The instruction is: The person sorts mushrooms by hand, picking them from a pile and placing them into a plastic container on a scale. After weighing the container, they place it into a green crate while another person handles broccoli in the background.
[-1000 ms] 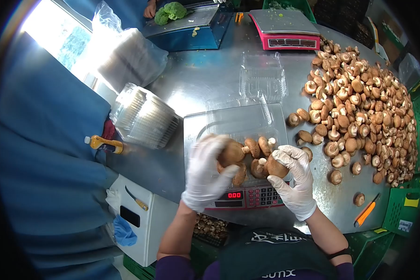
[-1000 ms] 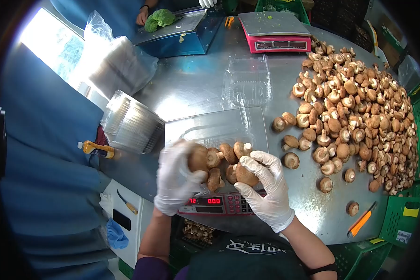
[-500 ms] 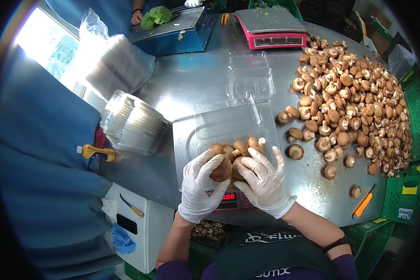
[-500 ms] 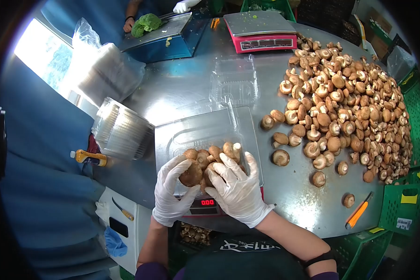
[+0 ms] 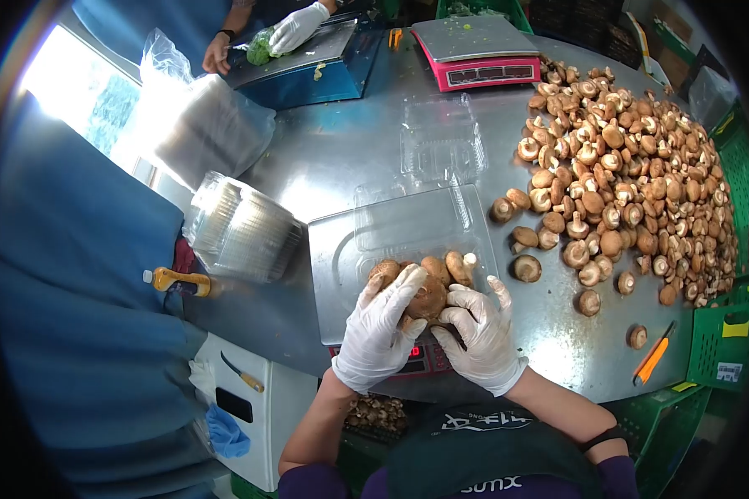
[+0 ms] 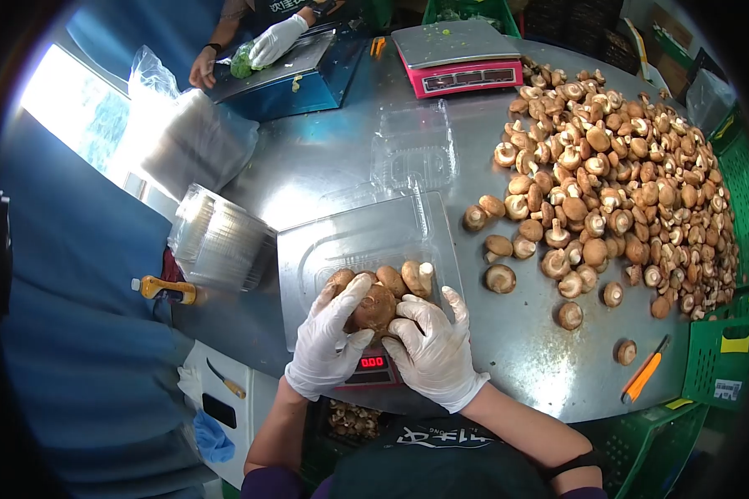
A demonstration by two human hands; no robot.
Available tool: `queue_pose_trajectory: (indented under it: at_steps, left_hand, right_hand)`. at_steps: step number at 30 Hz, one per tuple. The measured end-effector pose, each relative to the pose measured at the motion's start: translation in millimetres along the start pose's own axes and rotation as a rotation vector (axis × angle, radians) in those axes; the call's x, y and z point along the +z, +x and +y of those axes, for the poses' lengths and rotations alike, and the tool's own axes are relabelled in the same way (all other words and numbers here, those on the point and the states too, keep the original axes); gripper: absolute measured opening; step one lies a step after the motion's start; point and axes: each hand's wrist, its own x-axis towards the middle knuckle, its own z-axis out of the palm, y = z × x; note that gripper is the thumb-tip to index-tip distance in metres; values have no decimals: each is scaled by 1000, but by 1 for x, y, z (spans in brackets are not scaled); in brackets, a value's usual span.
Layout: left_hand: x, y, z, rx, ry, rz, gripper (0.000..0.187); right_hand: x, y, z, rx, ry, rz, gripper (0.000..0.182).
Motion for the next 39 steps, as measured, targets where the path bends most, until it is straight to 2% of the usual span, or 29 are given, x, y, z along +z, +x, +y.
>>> queue_pose_trajectory:
  at_steps: [1,7,10,14,16,18,19,20,21,22,23,24,26,28,33,35,38,39]
  left_hand:
    - [3,-1,-4,-17,-67,6,58]
    - [5,0,-6,-73,335,81,55]
    - [1,4,-3,0,409,-1,53]
    - [-9,7,-9,-28,255,-101,58]
    - [-24,4,-10,-63,166,88,58]
    - [-44,-3,-18,-86,34,312,60]
    - [-59,-5,-15,-244,-154,399,53]
    - [-71,-12,-24,-304,-200,505,44]
    - [-82,-15,-27,-402,-386,637,42]
    - [-96,-22,-36,-451,-559,698,38]
    - [-107,-29,-43,-461,-619,732,39]
    - [-115,-35,-48,-473,-676,769,39]
    - [-121,-39,-50,-515,-606,771,40]
    - [-121,-35,-56,-535,-568,733,40]
    - [-87,1,-72,-587,-626,569,43]
    - [-68,19,-81,-686,-643,455,51]
    - [-39,45,-83,-868,-726,267,64]
    - [-29,52,-81,-871,-797,225,62]
  right_hand:
    - [0,0,1,-8,1,4,21]
    - [0,-1,3,-29,-6,2,22]
    - [-1,-1,4,-12,6,-16,21]
    - [-11,4,2,-23,61,-61,27]
    - [-26,6,8,22,201,33,33]
    - [-49,6,21,66,123,145,36]
    - [-60,4,28,105,60,191,34]
    - [-69,-1,40,158,39,233,32]
    - [-80,-3,45,249,64,262,30]
    - [-80,-11,63,361,297,373,27]
    - [-86,-21,70,562,419,412,23]
    - [-95,-33,80,668,500,422,22]
    - [-96,-60,103,632,491,461,25]
    - [-92,-78,109,750,520,536,26]
    - [-85,-89,106,849,700,421,26]
    - [-83,-82,97,865,708,408,27]
    - [-77,-68,87,820,711,295,27]
    - [-73,-64,84,763,715,256,27]
